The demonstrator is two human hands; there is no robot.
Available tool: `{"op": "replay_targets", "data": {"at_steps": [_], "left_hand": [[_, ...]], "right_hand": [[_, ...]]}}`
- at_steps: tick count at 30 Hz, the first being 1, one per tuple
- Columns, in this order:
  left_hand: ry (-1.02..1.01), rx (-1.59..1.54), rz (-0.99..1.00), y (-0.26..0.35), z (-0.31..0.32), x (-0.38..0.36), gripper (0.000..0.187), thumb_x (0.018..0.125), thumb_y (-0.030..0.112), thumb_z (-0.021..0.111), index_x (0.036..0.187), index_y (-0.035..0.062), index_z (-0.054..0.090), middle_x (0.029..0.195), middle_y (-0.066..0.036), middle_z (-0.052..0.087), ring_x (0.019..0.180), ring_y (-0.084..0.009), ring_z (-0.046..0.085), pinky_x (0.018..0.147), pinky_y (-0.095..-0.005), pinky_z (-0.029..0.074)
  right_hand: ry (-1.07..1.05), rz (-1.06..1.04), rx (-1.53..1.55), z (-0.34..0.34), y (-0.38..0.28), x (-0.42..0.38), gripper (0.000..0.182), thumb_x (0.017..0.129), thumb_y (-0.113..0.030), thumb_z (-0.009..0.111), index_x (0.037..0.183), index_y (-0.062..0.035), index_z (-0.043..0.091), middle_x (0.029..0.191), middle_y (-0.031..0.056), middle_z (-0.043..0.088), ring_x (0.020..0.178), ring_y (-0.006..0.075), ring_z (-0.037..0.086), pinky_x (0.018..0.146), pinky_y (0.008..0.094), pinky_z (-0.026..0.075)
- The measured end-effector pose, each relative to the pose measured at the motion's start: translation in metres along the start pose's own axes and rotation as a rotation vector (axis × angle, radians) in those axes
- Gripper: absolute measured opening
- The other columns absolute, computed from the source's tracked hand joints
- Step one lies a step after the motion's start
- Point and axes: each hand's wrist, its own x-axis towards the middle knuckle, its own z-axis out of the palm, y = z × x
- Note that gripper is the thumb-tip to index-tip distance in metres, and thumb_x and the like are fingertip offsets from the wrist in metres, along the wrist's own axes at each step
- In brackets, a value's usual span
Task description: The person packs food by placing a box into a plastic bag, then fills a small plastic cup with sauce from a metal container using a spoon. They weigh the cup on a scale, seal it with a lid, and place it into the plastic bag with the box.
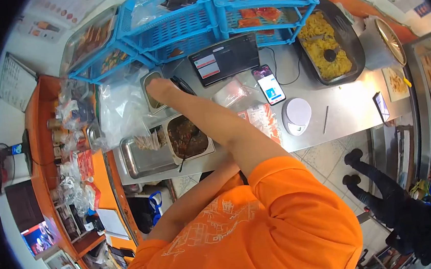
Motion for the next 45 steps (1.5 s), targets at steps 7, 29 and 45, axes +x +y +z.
{"op": "replay_targets", "data": {"at_steps": [7,29,45], "left_hand": [[-0.187,-0.005,-0.068,0.000,-0.009,0.011,0.026,0.087,0.025,0.065,0.104,0.0059,0.065,0.102,-0.010,0.066,0.096,-0.0298,0.061,0.083,-0.0426,0.048],[-0.222,0.016,0.001,-0.023,-0.029,0.042,0.026,0.082,0.020,0.072,0.097,0.0011,0.066,0.098,-0.010,0.064,0.078,-0.0258,0.064,0.064,-0.0370,0.052],[-0.359,0.079,-0.115,0.010,-0.048,0.059,0.031,0.081,0.021,0.073,0.094,-0.0067,0.070,0.109,-0.017,0.067,0.095,-0.0322,0.065,0.082,-0.0418,0.051]], "right_hand": [[-0.328,0.163,-0.349,0.015,-0.026,0.010,0.026,0.083,-0.015,0.067,0.105,-0.0043,0.074,0.115,0.0125,0.069,0.107,0.0363,0.064,0.077,0.0397,0.053],[-0.592,0.362,-0.550,0.095,-0.004,0.066,0.017,0.083,-0.024,0.062,0.090,-0.0161,0.075,0.095,0.0041,0.073,0.090,0.0229,0.067,0.077,0.0435,0.048],[0.304,0.097,0.895,-0.058,-0.015,0.015,0.019,0.075,-0.012,0.076,0.086,0.0009,0.066,0.084,0.0155,0.073,0.074,0.0261,0.071,0.067,0.0313,0.055]]}}
